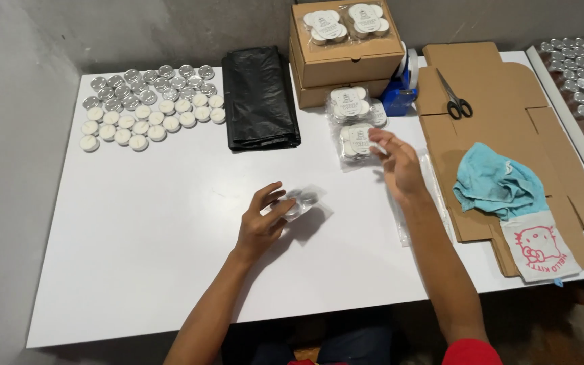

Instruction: Cleaning the bases of small white candles using a blue cloth on a production table.

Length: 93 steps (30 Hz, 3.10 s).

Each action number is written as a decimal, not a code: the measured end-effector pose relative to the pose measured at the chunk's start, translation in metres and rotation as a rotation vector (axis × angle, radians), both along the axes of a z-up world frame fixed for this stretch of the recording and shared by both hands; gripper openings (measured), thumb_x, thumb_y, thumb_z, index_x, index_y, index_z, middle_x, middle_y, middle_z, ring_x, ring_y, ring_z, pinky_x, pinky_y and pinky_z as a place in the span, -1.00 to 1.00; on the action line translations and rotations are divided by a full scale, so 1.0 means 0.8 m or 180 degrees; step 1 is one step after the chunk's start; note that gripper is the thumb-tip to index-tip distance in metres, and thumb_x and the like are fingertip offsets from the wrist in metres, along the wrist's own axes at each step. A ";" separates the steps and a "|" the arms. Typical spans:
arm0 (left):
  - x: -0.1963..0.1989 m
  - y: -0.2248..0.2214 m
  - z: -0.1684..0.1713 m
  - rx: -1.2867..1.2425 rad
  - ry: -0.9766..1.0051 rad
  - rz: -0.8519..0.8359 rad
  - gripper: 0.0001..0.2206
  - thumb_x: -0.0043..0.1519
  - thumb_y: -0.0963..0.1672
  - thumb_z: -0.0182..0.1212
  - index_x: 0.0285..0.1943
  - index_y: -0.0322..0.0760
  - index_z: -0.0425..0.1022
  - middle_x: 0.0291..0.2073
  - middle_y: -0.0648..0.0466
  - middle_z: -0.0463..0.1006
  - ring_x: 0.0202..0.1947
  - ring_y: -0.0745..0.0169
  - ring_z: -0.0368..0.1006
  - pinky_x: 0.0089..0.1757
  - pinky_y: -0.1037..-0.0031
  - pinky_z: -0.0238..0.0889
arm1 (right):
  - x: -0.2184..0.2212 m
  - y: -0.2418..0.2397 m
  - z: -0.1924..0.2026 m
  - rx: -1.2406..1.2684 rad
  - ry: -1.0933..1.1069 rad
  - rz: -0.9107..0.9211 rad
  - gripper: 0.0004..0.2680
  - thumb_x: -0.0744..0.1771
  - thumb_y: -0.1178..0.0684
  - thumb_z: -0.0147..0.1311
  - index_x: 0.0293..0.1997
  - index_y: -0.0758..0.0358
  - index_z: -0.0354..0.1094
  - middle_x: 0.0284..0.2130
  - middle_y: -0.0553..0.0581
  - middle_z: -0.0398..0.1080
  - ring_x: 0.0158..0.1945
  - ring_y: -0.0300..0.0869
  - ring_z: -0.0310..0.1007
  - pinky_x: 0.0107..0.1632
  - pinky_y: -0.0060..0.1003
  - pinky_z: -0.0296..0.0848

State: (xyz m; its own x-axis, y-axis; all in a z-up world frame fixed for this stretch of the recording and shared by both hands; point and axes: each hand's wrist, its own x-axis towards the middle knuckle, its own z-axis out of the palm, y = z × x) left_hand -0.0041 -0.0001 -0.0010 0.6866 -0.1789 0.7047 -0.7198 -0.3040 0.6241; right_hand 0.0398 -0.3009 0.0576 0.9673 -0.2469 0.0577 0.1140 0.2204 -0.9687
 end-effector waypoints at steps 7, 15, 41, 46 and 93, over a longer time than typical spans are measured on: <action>0.005 -0.005 -0.002 0.0766 -0.1821 0.0491 -0.87 0.28 -0.15 0.23 -0.07 -0.05 0.65 -0.19 -0.03 0.53 -0.16 0.09 0.58 -0.14 0.36 0.58 | -0.038 0.053 -0.049 0.0069 -0.0026 0.1503 -0.84 0.32 0.17 -0.05 -0.16 0.47 0.42 0.34 0.38 0.19 0.45 0.10 0.12 0.38 -0.07 0.12; 0.001 -0.016 0.003 0.1064 -0.2387 0.0697 -0.93 0.21 -0.16 0.36 -0.19 -0.04 0.63 -0.33 0.10 0.47 -0.29 0.23 0.51 -0.23 0.46 0.53 | -0.059 0.075 -0.037 -0.0441 0.0147 0.2152 -0.82 0.31 0.16 -0.01 -0.13 0.47 0.47 0.45 0.36 0.00 0.51 0.17 -0.10 0.42 0.03 -0.06; -0.002 -0.017 0.003 0.1095 -0.2617 0.0497 -0.93 0.14 -0.20 0.41 -0.31 -0.24 0.58 -0.32 0.02 0.51 -0.31 0.13 0.54 -0.26 0.42 0.51 | -0.067 0.086 -0.026 -0.0943 0.0373 0.2016 -0.82 0.31 0.12 0.07 -0.13 0.43 0.50 0.44 0.35 0.05 0.47 0.21 0.01 0.41 0.09 -0.01; -0.003 -0.015 -0.002 0.1136 -0.2628 0.0459 -0.93 0.13 -0.19 0.41 -0.30 -0.23 0.59 -0.31 0.03 0.53 -0.30 0.13 0.55 -0.24 0.40 0.52 | -0.065 0.089 -0.035 -0.1219 0.0163 0.1903 -0.83 0.31 0.08 0.15 -0.13 0.37 0.52 0.41 0.32 0.12 0.45 0.19 0.07 0.40 0.09 0.04; 0.004 -0.012 -0.018 -0.1447 0.3156 -0.0621 -0.77 0.25 -0.12 0.35 0.02 -0.34 0.62 -0.53 0.04 0.61 -0.44 0.41 0.44 -0.32 0.57 0.40 | -0.067 0.102 -0.046 -0.0220 0.0744 0.1260 -0.60 0.29 0.14 0.27 0.24 0.34 0.26 -0.17 0.14 0.43 -0.15 -0.26 0.51 -0.01 -0.33 0.54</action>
